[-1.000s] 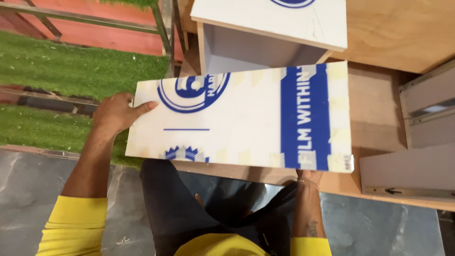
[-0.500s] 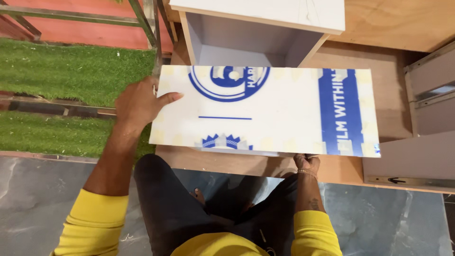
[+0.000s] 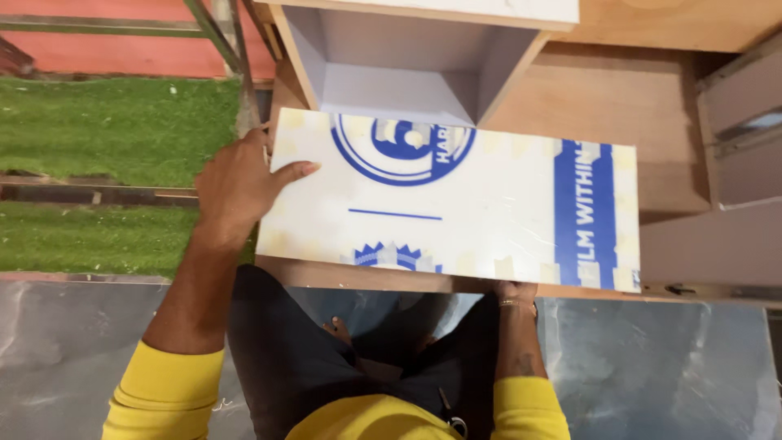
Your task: The person applies adhesive and protective film to the edges of wooden drawer components while sitting on the floor.
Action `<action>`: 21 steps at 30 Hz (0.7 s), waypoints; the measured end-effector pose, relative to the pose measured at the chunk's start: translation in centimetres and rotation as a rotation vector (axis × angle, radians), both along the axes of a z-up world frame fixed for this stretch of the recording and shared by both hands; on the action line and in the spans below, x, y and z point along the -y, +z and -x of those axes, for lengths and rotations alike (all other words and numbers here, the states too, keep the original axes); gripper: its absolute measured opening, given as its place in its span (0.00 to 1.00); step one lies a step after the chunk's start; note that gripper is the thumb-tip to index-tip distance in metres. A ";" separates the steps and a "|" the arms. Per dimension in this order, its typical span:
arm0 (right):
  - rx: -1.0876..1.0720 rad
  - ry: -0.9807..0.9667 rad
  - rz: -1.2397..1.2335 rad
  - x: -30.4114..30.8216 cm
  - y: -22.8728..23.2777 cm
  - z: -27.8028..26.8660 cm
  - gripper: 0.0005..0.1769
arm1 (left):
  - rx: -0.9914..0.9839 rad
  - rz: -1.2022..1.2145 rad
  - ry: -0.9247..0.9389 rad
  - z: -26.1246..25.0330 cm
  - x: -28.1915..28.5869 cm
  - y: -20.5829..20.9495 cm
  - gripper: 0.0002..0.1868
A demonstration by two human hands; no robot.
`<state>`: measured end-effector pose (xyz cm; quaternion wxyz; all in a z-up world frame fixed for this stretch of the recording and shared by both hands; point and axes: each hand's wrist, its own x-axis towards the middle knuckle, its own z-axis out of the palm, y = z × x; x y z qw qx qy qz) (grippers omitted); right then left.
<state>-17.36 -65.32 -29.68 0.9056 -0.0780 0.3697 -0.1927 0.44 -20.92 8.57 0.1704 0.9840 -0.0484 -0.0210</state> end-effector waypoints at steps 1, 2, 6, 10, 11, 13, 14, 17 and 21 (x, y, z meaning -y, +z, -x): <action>-0.053 0.004 0.010 -0.5 0.5 1.7 0.29 | 0.011 0.007 -0.003 0.2 -0.2 -0.2 0.41; -0.116 0.008 0.017 -0.6 1.3 2.9 0.29 | 0.035 0.012 0.012 0.2 -0.1 -0.3 0.40; -0.256 0.070 0.399 -0.7 9.8 9.3 0.11 | 0.315 0.044 0.033 1.6 -0.1 -1.7 0.33; -0.371 -0.119 1.261 -0.9 23.5 11.7 0.12 | 0.663 0.265 0.015 4.0 0.6 -3.0 0.08; -0.399 -0.074 1.475 -1.3 26.8 11.4 0.11 | 0.688 0.410 -0.061 4.1 1.5 -3.1 0.09; -0.438 0.045 1.954 -1.8 32.6 11.1 0.20 | 0.721 0.697 -0.209 5.0 4.4 -3.6 0.13; -0.441 0.116 2.217 -2.2 34.9 10.7 0.25 | 0.615 0.828 -0.250 5.9 6.1 -3.7 0.16; -0.445 0.348 2.552 -3.4 37.5 7.8 0.37 | 0.215 1.175 -0.331 7.6 12.3 -3.7 0.20; -0.541 0.472 2.590 -4.2 36.7 6.6 0.37 | 0.103 1.173 -0.436 8.7 16.8 -3.6 0.18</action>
